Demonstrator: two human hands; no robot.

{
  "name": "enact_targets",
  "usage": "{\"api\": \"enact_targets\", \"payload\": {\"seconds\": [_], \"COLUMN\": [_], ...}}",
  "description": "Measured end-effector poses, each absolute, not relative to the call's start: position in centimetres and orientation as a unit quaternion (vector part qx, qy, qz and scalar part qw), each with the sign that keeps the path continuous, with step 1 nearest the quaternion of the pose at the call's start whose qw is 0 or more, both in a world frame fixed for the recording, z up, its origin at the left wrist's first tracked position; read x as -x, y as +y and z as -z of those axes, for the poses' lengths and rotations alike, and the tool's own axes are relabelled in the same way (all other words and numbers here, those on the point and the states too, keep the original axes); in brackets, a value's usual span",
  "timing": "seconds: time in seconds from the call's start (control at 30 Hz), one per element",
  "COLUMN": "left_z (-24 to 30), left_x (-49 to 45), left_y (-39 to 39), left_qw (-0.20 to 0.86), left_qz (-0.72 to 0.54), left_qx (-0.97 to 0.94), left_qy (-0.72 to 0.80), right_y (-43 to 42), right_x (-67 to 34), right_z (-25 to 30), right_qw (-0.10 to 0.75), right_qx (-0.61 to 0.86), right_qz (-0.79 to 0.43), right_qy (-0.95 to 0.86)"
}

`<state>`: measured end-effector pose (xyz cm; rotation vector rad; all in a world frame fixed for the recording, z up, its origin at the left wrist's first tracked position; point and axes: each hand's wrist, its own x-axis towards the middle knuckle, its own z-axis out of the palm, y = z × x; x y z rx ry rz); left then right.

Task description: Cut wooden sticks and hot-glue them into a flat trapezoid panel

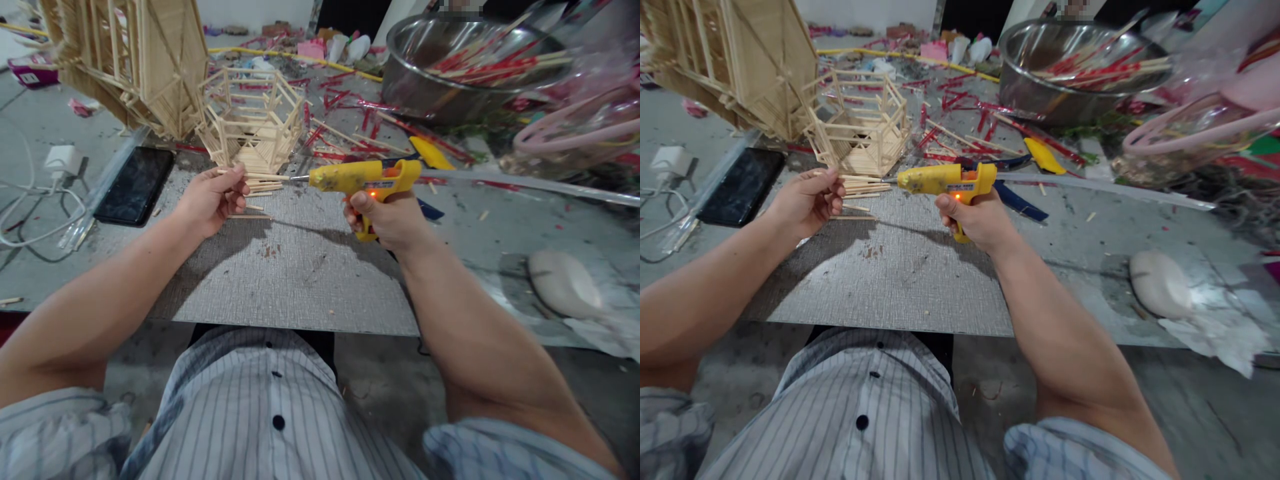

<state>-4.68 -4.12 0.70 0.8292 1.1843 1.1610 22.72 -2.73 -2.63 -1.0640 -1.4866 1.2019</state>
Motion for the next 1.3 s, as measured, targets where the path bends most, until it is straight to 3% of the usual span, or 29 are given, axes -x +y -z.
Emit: {"api": "enact_targets", "payload": {"seconds": [1.3], "left_z": [-0.98], "left_x": [4.41], "left_y": [-4.34], "left_qw": [0.583], "left_qz": [-0.498], "left_qx": [-0.355], "left_qy": [0.535], "right_y": [-3.05], "right_x": [-22.40], "right_z": [2.36], "right_qw": [0.458], "right_qx": [0.439], "right_qz": [-0.485], "right_qy": [-0.602]}}
